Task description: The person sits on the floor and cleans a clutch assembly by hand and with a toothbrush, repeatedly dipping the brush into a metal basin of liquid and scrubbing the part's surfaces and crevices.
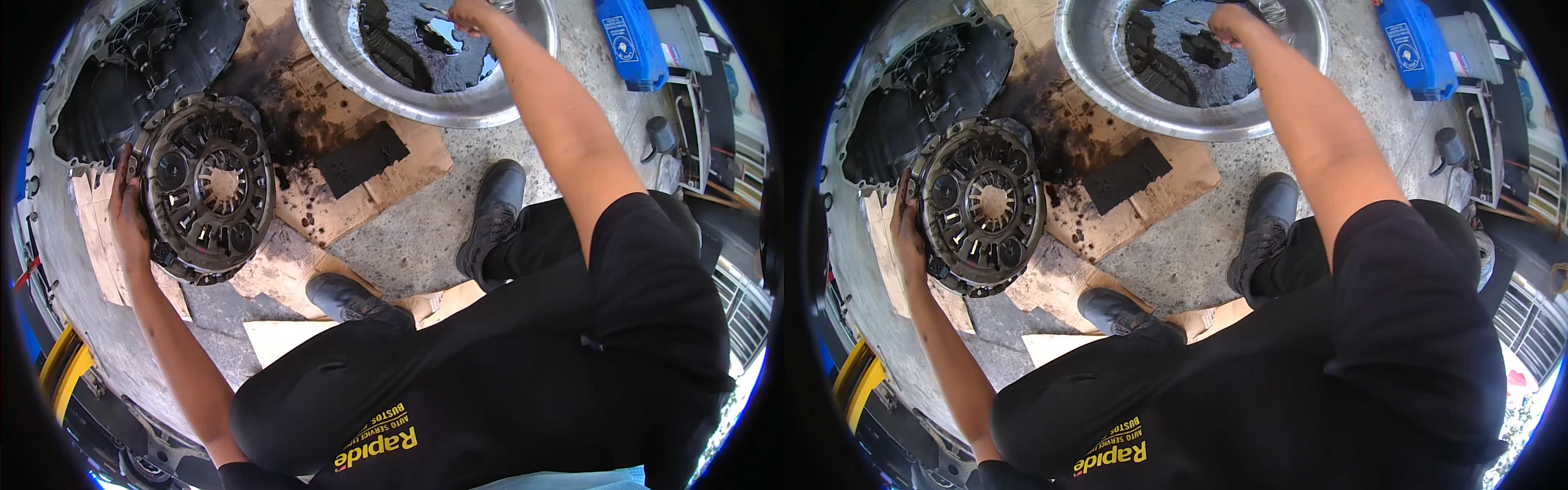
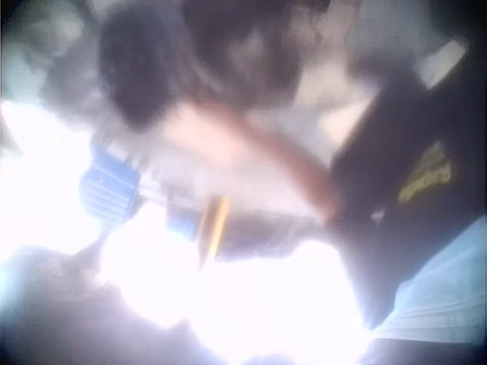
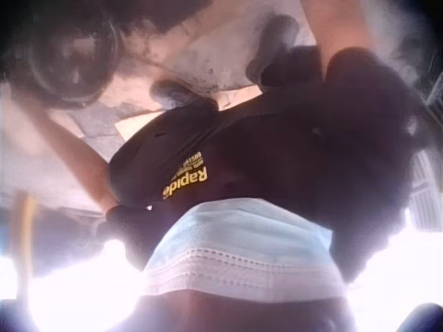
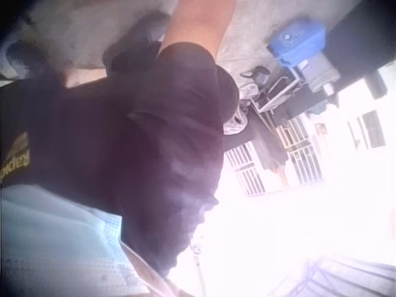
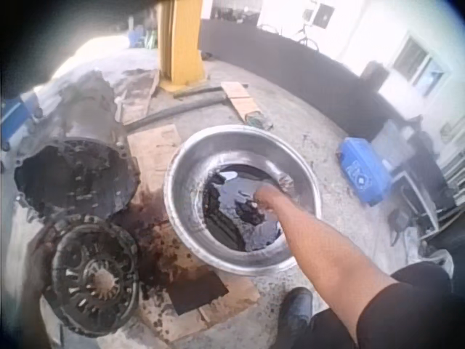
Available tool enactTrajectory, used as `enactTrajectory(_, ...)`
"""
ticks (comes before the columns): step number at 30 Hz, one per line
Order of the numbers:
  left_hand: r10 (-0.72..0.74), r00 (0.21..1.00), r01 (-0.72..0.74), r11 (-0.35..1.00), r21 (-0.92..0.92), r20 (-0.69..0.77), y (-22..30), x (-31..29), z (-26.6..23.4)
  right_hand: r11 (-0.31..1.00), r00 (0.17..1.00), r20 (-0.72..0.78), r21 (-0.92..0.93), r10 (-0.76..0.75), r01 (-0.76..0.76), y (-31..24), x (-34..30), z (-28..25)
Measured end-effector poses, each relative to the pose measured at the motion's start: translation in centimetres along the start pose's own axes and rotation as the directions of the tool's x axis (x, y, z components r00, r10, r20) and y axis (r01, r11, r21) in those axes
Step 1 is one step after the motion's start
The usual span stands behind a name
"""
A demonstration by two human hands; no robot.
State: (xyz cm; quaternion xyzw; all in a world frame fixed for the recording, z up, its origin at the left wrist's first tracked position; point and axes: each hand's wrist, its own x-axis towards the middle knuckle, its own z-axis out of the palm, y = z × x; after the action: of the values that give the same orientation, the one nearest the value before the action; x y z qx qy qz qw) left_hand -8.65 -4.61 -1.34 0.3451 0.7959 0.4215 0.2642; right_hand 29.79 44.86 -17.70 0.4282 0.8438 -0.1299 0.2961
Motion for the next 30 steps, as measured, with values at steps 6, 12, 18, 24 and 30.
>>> enactTrajectory(6, -0.017, 1.000, 0.015, 0.997, -0.071, -0.017, 0.1, -0.2, 0.6, 0.500, 0.999, 0.044, 0.866, -0.013, -0.032, -2.0, -0.4, 8.3)
enactTrajectory(12, -0.028, 0.999, 0.024, 0.994, -0.107, -0.035, -0.2, -0.2, 0.2, 0.577, 0.997, 0.076, 0.814, -0.002, -0.061, -2.9, 0.5, 6.8)
enactTrajectory(18, 0.078, 0.996, -0.072, 0.987, 0.147, -0.035, 0.4, 0.9, 1.0, 0.870, 0.989, -0.140, 0.482, -0.047, 0.110, -1.7, -0.3, 1.8)
enactTrajectory(24, 0.018, 0.999, -0.015, 0.997, 0.070, -0.041, 0.4, 0.6, 0.5, 0.560, 0.836, 0.019, 0.751, -0.548, 0.350, -14.6, -12.6, -5.8)
enactTrajectory(30, 0.044, 0.998, -0.041, 0.995, 0.090, -0.033, -1.1, 0.5, -0.8, 0.868, 0.915, 0.011, 0.322, -0.403, 0.379, -29.5, -16.6, 5.4)
